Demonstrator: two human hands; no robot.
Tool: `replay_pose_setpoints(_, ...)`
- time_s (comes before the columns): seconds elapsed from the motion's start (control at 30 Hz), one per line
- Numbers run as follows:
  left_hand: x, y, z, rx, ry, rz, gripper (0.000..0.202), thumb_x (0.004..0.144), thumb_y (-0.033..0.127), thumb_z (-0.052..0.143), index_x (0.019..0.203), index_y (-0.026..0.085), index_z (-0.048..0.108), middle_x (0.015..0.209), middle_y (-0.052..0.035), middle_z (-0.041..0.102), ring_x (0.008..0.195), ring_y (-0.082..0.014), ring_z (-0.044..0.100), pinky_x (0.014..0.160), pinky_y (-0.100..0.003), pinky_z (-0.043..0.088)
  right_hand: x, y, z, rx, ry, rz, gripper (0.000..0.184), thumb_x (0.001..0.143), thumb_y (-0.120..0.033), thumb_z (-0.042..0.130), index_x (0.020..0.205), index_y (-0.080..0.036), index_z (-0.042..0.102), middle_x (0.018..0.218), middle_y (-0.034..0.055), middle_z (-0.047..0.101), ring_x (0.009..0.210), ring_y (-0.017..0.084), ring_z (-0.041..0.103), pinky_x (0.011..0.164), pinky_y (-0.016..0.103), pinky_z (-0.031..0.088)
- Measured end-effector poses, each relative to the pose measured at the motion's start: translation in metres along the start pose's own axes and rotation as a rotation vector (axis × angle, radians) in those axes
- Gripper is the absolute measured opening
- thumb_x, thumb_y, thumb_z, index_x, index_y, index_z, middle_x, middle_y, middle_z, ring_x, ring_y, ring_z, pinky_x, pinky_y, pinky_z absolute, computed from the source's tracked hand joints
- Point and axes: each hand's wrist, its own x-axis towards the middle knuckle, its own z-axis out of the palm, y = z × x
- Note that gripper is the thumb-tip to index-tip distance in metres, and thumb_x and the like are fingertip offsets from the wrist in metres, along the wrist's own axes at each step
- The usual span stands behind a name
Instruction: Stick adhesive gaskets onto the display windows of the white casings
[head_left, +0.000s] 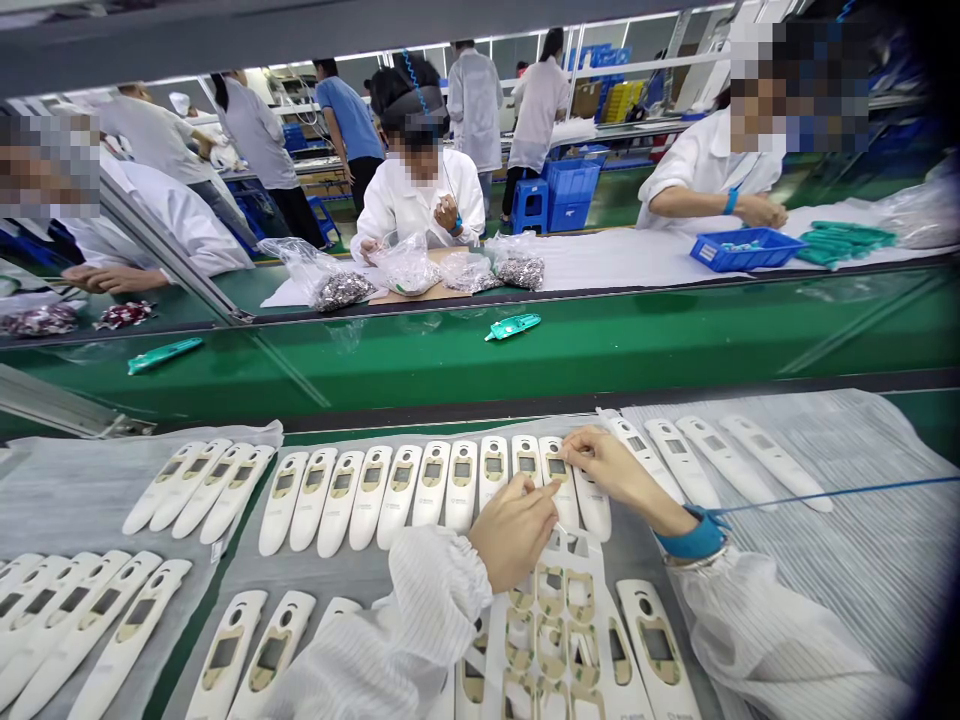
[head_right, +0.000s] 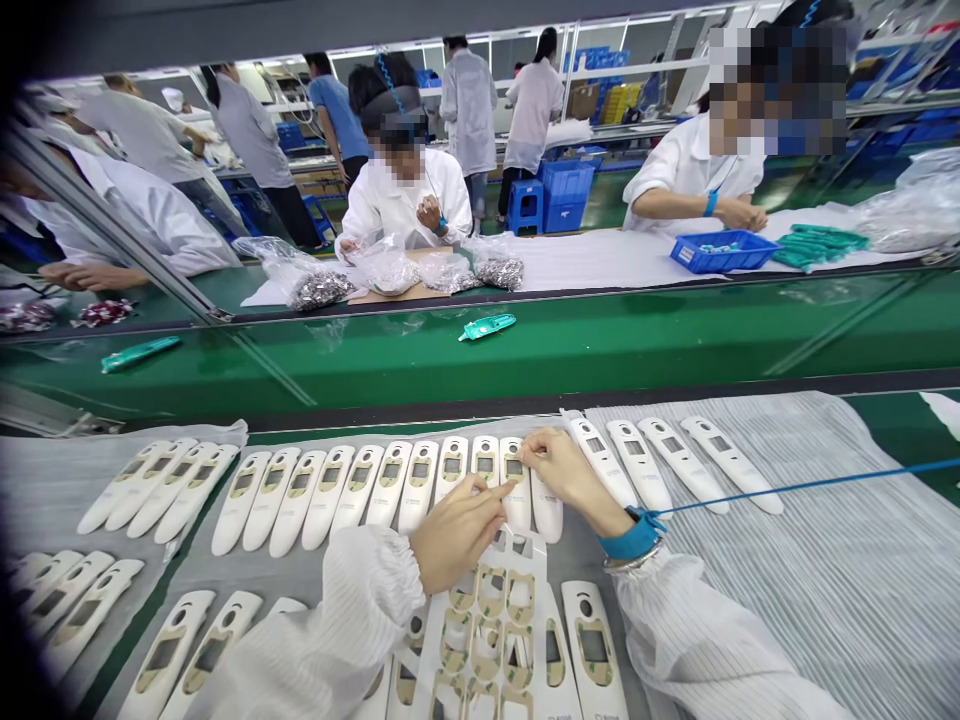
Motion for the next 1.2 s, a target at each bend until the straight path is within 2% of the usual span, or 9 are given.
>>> replay_pose_setpoints(0.13, 0.005, -0.002, 0.002, 0.044, 0.023, -0.002, 0.023, 0.093, 0.017, 0.037, 0.084, 0.017, 0.058, 0.134, -0.0016, 0.053, 0.101, -0.0209, 0.048, 0.094, -0.038, 0.045, -0.002, 0.004, 0.005, -0.079, 0.054, -0.021, 0.020, 0.078, -0.031, 0.052, 0.065, -0.019, 0.062, 0.086, 0.0062, 0.067, 0.088, 0.023, 0.059, 0.084, 0.037, 0.041)
replay_pose_setpoints(0.23, 0.012, -0.005, 0.006, 0.099, 0.040, -0.016, 0.024, 0.093, 0.016, 0.035, 0.088, 0.015, 0.059, 0.136, -0.0069, 0.049, 0.103, -0.0224, 0.048, 0.094, -0.041, 0.045, -0.006, 0.002, 0.008, -0.153, 0.092, -0.051, 0.020, 0.081, -0.029, 0.050, 0.067, -0.019, 0.062, 0.085, 0.0061, 0.065, 0.088, 0.023, 0.058, 0.083, 0.037, 0.041)
replay_pose_setpoints(0.5, 0.025, 0.005, 0.012, 0.249, -0.022, -0.084, 0.028, 0.088, 0.007, 0.037, 0.105, 0.007, 0.059, 0.135, -0.0172, 0.048, 0.114, -0.0312, 0.048, 0.087, -0.046, 0.046, -0.028, -0.019, 0.008, -0.401, 0.159, -0.171, 0.023, 0.091, -0.026, 0.042, 0.084, -0.020, 0.063, 0.091, 0.0079, 0.065, 0.088, 0.024, 0.056, 0.079, 0.038, 0.041)
replay_pose_setpoints(0.63, 0.027, 0.011, 0.010, 0.283, -0.056, -0.100, 0.032, 0.088, 0.007, 0.034, 0.109, 0.007, 0.058, 0.134, -0.0188, 0.048, 0.114, -0.0306, 0.048, 0.086, -0.044, 0.047, -0.037, -0.026, 0.011, -0.528, 0.209, -0.174, 0.026, 0.093, -0.027, 0.041, 0.088, -0.020, 0.066, 0.091, 0.0082, 0.068, 0.083, 0.025, 0.058, 0.075, 0.038, 0.040)
replay_pose_setpoints(0.8, 0.027, 0.009, 0.008, 0.297, -0.075, -0.090, 0.032, 0.086, 0.009, 0.040, 0.114, 0.005, 0.056, 0.135, -0.0180, 0.048, 0.115, -0.0306, 0.046, 0.090, -0.043, 0.045, -0.038, -0.029, 0.019, -0.640, 0.274, -0.161, 0.027, 0.092, -0.025, 0.041, 0.084, -0.019, 0.066, 0.087, 0.0095, 0.068, 0.080, 0.025, 0.059, 0.071, 0.037, 0.039)
replay_pose_setpoints(0.97, 0.027, 0.007, 0.011, 0.292, -0.069, -0.082, 0.030, 0.086, 0.010, 0.040, 0.109, 0.005, 0.058, 0.135, -0.0182, 0.048, 0.114, -0.0316, 0.045, 0.088, -0.043, 0.046, -0.041, -0.028, 0.014, -0.659, 0.313, -0.214, 0.029, 0.091, -0.019, 0.040, 0.106, -0.013, 0.064, 0.097, 0.0132, 0.066, 0.091, 0.028, 0.056, 0.077, 0.040, 0.040)
replay_pose_setpoints(1.1, 0.028, 0.007, 0.012, 0.266, -0.054, -0.094, 0.031, 0.086, 0.009, 0.039, 0.110, 0.004, 0.057, 0.134, -0.0197, 0.048, 0.114, -0.0309, 0.045, 0.088, -0.044, 0.046, -0.045, -0.027, 0.011, -0.610, 0.238, -0.307, 0.024, 0.087, -0.017, 0.046, 0.101, -0.019, 0.066, 0.098, 0.0093, 0.064, 0.095, 0.027, 0.053, 0.080, 0.039, 0.040)
replay_pose_setpoints(1.2, 0.028, 0.005, 0.010, 0.214, -0.040, -0.072, 0.029, 0.082, 0.007, 0.044, 0.109, 0.004, 0.057, 0.132, -0.0201, 0.048, 0.114, -0.0310, 0.045, 0.090, -0.045, 0.045, -0.046, -0.029, 0.015, -0.575, 0.235, -0.285, 0.024, 0.086, -0.015, 0.047, 0.098, -0.019, 0.067, 0.099, 0.0114, 0.063, 0.097, 0.029, 0.051, 0.082, 0.043, 0.039)
